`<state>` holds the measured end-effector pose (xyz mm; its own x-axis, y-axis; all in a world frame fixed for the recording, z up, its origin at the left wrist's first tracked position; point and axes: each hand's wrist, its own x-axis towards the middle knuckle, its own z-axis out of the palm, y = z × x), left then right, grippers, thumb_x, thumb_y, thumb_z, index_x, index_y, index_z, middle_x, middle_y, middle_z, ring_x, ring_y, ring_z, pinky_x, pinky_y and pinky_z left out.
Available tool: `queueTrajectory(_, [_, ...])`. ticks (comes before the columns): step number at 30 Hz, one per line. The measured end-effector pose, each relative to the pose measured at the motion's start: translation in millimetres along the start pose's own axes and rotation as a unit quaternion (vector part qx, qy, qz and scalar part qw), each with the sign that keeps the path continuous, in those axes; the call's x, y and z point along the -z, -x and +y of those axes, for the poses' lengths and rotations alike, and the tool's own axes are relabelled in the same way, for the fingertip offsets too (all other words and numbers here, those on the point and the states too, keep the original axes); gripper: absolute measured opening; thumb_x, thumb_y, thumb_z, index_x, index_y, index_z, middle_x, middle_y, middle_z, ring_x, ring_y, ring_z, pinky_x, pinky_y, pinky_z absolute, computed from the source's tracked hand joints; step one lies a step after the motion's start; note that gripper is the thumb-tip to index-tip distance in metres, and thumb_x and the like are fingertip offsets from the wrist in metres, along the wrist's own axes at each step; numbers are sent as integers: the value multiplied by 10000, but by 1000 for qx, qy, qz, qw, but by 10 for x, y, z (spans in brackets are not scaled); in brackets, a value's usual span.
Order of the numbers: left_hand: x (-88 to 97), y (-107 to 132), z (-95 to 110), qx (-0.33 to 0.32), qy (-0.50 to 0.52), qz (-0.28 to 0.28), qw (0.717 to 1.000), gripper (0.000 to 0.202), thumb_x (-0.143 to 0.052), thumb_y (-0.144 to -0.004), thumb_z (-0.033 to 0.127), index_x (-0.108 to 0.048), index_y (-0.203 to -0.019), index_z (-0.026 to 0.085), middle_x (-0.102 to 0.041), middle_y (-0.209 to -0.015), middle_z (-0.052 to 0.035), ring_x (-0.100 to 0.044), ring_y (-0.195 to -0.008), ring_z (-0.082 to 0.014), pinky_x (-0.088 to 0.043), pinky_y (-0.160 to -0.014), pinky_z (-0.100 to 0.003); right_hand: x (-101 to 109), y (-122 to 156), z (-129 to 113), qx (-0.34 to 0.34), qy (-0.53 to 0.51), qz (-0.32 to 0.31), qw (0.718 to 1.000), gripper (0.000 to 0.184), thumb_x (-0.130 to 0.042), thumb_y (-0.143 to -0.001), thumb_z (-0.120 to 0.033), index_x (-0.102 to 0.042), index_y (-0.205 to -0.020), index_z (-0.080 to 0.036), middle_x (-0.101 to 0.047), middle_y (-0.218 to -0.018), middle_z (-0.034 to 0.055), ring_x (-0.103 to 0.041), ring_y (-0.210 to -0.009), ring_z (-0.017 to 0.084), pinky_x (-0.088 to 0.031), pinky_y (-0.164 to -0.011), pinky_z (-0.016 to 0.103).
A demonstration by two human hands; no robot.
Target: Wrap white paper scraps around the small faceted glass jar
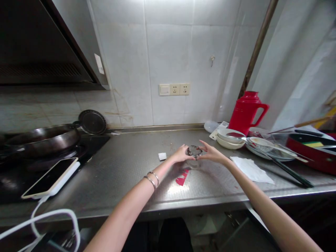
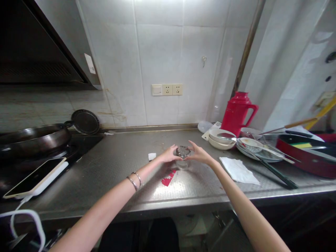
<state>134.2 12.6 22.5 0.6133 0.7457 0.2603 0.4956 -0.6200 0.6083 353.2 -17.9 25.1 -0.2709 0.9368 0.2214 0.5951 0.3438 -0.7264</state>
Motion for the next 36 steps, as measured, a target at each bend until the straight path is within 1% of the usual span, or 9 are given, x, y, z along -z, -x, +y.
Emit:
queueTrajectory(5, [637, 437, -375, 47, -16, 12, 999, 747, -780, -592, 463, -557, -1242, 171, -522, -1336, -139, -369, -1319, -342, -302, -1088, -424, -550, -396, -518, 50, 21, 2, 999, 1077, -782, -593, -417, -195, -1455, -148, -621, -1225, 155, -550, -1183, 282, -364, -1034, 434])
queueTrajectory(9, [1181, 904, -690, 98, -36, 19, 994, 801, -771, -586, 461, -515, -1296, 192, -436, -1424, -124, -264, -1383, -329, -235, -1127, -423, -1100, -691, -972, 86, 15, -9, 996, 1093, -805, -579, -399, -198, -1459, -173, -628, -1217, 147, -558, -1171, 291, -385, -999, 430])
queueTrajectory(12, [1569, 1293, -930, 149, -63, 7, 987, 848, -758, -585, 477, -474, -1333, 196, -355, -1473, -126, -217, -1403, -306, -199, -1140, -414, -1539, -888, -1316, 89, 23, -31, 995, 1111, -795, -582, -456, -188, -1464, -161, -608, -1243, 160, -541, -1187, 305, -409, -964, 415])
queueTrajectory(17, [2126, 1956, -1219, 214, -103, 8, 971, 875, -756, -571, 476, -470, -1335, 162, -327, -1482, -140, -188, -1414, -289, -163, -1148, -384, -2197, -1076, -1883, 105, 49, -63, 991, 1135, -771, -582, -528, -165, -1473, -172, -611, -1237, 147, -542, -1177, 310, -423, -935, 397])
queueTrajectory(19, [2295, 2197, -1288, 233, -122, 2, 965, 869, -759, -559, 485, -479, -1328, 193, -313, -1492, -114, -201, -1411, -283, -167, -1145, -374, -2407, -1098, -2077, 119, 54, -78, 988, 1133, -756, -596, -546, -149, -1477, -175, -618, -1226, 147, -545, -1168, 316, -431, -918, 393])
queueTrajectory(23, [2516, 2587, -1402, 272, -151, -5, 950, 833, -746, -573, 494, -490, -1321, 231, -312, -1500, -79, -214, -1408, -273, -172, -1142, -355, -2747, -1099, -2356, 130, 66, -90, 985, 1143, -745, -600, -569, -134, -1480, -171, -622, -1213, 156, -561, -1137, 329, -447, -876, 380])
queueTrajectory(27, [2613, 2848, -1534, 284, -159, -10, 945, 823, -749, -570, 492, -502, -1312, 236, -312, -1498, -86, -242, -1399, -272, -185, -1135, -343, -3001, -1091, -2495, 140, 72, -101, 982, 1149, -741, -598, -590, -125, -1480, -187, -635, -1197, 139, -570, -1128, 320, -447, -866, 368])
queueTrajectory(31, [2640, 3008, -1637, 297, -160, -9, 941, 831, -747, -563, 496, -500, -1310, 230, -300, -1498, -109, -243, -1400, -263, -182, -1130, -357, -3167, -1093, -2547, 146, 73, -106, 981, 1153, -745, -591, -598, -129, -1478, -194, -644, -1183, 135, -585, -1107, 320, -446, -865, 371])
queueTrajectory(36, [2631, 3111, -1653, 318, -156, -9, 935, 859, -749, -543, 513, -494, -1313, 228, -290, -1501, -112, -234, -1404, -259, -173, -1134, -356, -3278, -1095, -2560, 155, 72, -116, 978, 1111, -725, -626, -587, -135, -1475, -182, -652, -1165, 149, -579, -1112, 329, -446, -856, 392])
